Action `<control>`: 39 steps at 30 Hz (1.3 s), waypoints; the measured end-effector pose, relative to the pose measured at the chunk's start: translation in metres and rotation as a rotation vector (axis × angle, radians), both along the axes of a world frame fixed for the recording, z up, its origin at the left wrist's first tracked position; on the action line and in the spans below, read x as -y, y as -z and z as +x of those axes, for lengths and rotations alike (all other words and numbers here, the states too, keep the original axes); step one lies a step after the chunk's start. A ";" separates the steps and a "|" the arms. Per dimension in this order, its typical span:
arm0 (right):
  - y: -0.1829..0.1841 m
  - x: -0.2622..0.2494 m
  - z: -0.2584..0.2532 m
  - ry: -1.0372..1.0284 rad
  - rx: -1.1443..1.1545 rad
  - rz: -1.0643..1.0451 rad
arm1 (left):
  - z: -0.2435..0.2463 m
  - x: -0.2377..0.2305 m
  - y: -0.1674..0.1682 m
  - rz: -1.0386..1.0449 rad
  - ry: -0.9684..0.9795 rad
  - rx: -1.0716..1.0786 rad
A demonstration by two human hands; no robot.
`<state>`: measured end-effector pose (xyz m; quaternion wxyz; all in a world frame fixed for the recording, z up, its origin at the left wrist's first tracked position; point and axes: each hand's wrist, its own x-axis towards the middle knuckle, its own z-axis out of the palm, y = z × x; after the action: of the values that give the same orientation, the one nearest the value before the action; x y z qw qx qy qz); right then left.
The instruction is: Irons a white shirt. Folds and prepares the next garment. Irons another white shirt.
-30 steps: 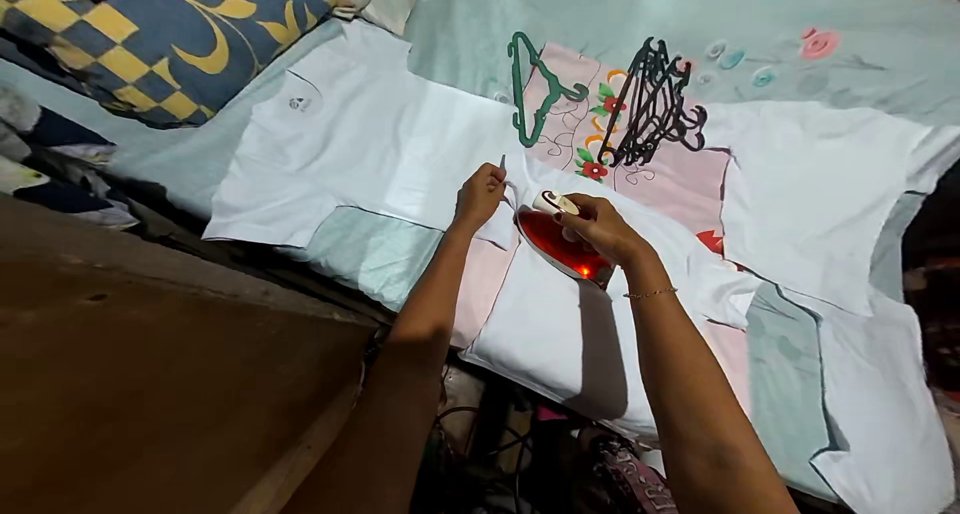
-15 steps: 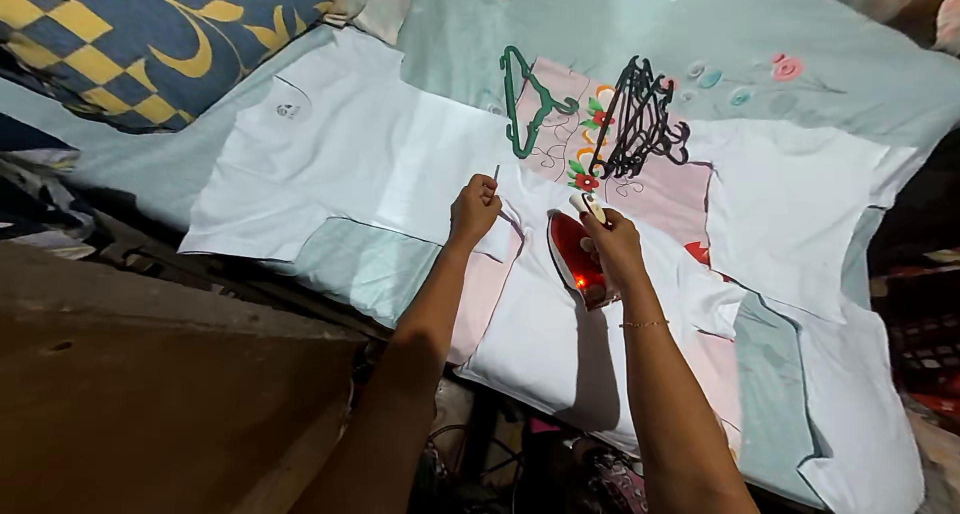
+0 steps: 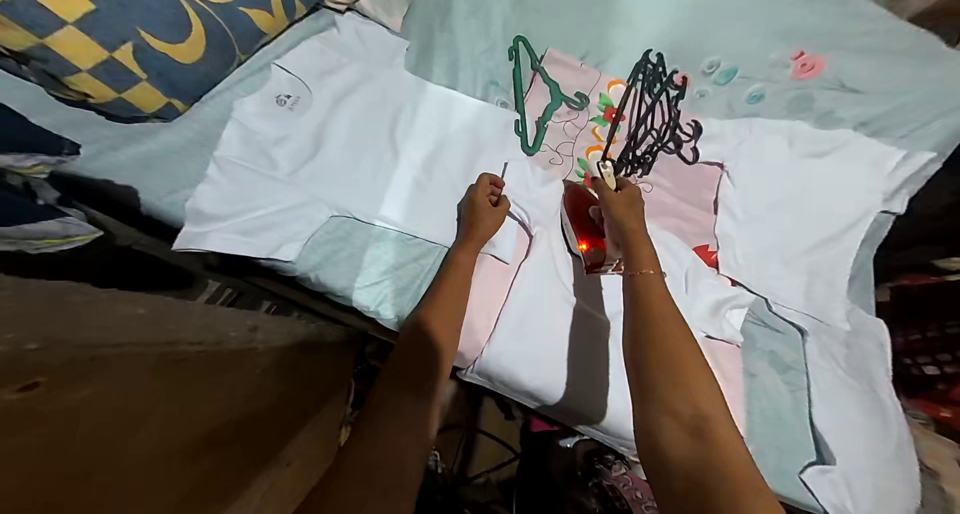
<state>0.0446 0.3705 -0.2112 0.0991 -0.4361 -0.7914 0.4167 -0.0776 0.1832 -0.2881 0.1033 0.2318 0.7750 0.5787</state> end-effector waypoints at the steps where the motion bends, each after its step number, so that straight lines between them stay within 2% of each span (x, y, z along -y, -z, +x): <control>1: 0.000 0.001 0.006 -0.036 0.003 -0.018 | 0.000 0.000 0.000 0.003 0.001 0.005; 4: 0.000 0.005 0.027 -0.087 0.045 -0.087 | 0.000 -0.001 0.001 -0.001 -0.002 0.003; 7: -0.001 0.009 0.035 -0.046 0.043 -0.084 | 0.002 -0.002 0.001 -0.011 -0.001 0.008; 12: 0.004 0.003 -0.001 0.044 0.021 0.087 | 0.001 -0.001 0.002 -0.028 -0.012 -0.026; 18: 0.003 -0.025 -0.034 0.084 0.112 0.139 | -0.002 -0.002 0.008 -0.055 0.023 -0.050; 22: 0.009 -0.048 -0.014 0.072 0.122 0.160 | -0.002 -0.003 0.009 -0.056 0.014 -0.045; 27: 0.009 -0.079 0.040 0.209 0.158 0.182 | -0.002 -0.003 0.008 -0.064 0.017 -0.041; 31: 0.001 -0.072 0.084 0.280 0.138 0.180 | 0.000 -0.002 0.003 -0.088 0.025 -0.037; 39: 0.007 -0.081 0.083 0.344 0.160 0.189 | 0.000 -0.003 0.003 -0.092 0.013 -0.047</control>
<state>0.1275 0.4511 -0.2177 0.1459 -0.5851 -0.7464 0.2817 -0.0773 0.1865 -0.2911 0.0992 0.2453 0.8015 0.5362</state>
